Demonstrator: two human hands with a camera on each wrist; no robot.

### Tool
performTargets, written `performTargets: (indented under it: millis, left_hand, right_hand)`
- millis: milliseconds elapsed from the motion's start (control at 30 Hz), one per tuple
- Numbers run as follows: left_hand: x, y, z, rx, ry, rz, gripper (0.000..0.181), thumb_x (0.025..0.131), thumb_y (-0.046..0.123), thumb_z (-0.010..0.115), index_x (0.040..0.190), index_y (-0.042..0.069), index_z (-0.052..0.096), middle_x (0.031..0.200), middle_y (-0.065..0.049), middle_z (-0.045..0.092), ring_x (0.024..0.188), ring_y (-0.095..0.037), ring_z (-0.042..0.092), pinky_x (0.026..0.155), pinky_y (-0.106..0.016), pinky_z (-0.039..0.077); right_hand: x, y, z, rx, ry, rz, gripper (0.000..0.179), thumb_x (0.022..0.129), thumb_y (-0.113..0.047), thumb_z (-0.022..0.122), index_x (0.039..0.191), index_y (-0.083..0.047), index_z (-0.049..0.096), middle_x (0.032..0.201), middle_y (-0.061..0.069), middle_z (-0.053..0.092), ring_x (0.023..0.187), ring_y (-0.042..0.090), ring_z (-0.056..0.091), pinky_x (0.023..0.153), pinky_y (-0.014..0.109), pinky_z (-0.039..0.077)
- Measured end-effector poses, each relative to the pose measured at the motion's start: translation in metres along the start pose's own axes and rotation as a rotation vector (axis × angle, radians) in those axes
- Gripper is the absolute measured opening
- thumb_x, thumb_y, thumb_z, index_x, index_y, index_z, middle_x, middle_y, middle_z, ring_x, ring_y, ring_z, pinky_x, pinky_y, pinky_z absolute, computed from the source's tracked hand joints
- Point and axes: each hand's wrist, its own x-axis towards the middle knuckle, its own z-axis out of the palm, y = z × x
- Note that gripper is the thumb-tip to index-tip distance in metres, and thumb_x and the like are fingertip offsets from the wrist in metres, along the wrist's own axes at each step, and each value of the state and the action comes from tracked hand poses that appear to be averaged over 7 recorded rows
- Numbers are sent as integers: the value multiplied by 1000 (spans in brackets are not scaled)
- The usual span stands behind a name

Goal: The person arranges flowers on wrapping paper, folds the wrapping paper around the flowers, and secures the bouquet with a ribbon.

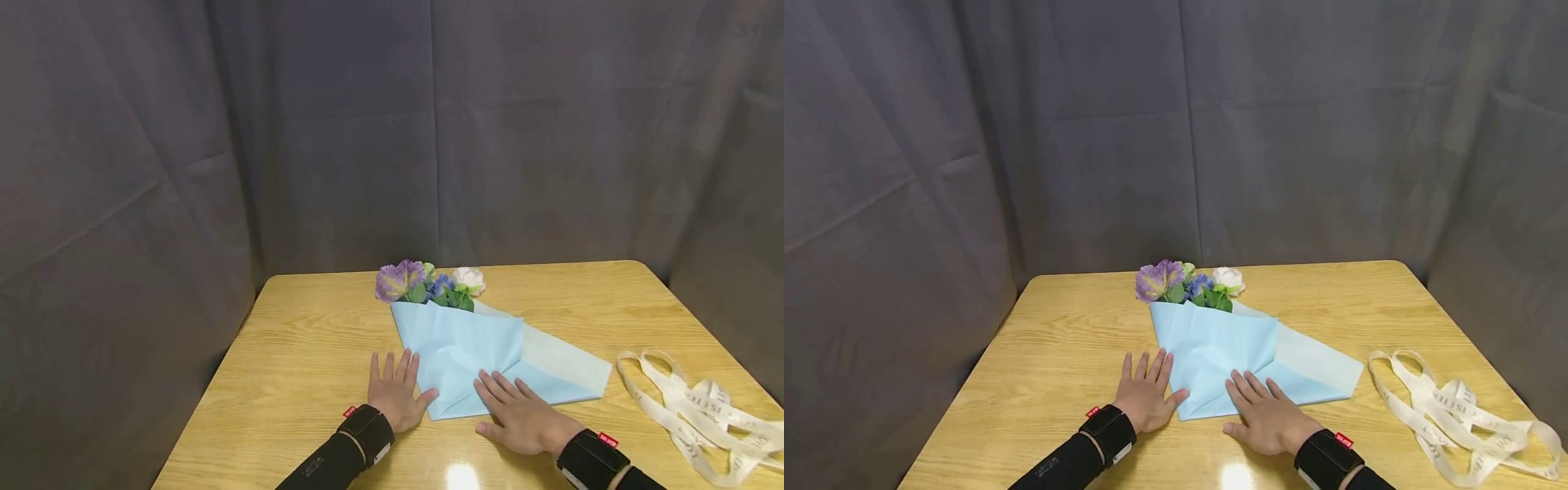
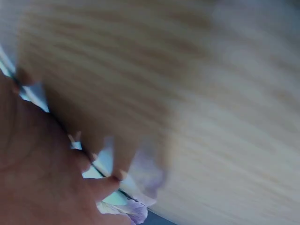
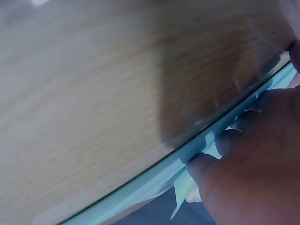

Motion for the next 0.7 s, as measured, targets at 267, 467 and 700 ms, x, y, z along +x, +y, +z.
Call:
performTargets:
  millis: [267,467,700]
  left_hand:
    - [0,-9,-2,-38,-26,64,99,93,83,25,163,13,22,169,-6,20,153,-35,20,122,-59,10]
    - [0,-14,-5,-68,-51,102,109,87,89,31,164,12,18,169,-7,17,154,-37,17,122,-60,10]
    - [1,-18,-7,-106,-102,124,120,79,94,39,164,12,15,170,-8,13,155,-37,12,122,-61,9]
  right_hand:
    - [0,-3,-1,-4,-17,38,80,103,-56,47,161,-6,25,169,13,15,155,37,10,121,63,7]
    - [1,2,2,-6,1,19,80,104,-57,46,161,-5,26,169,15,16,154,39,11,120,64,7]
    - [-1,2,1,9,30,-2,78,104,-56,45,160,-5,27,168,14,18,154,38,11,120,65,8]
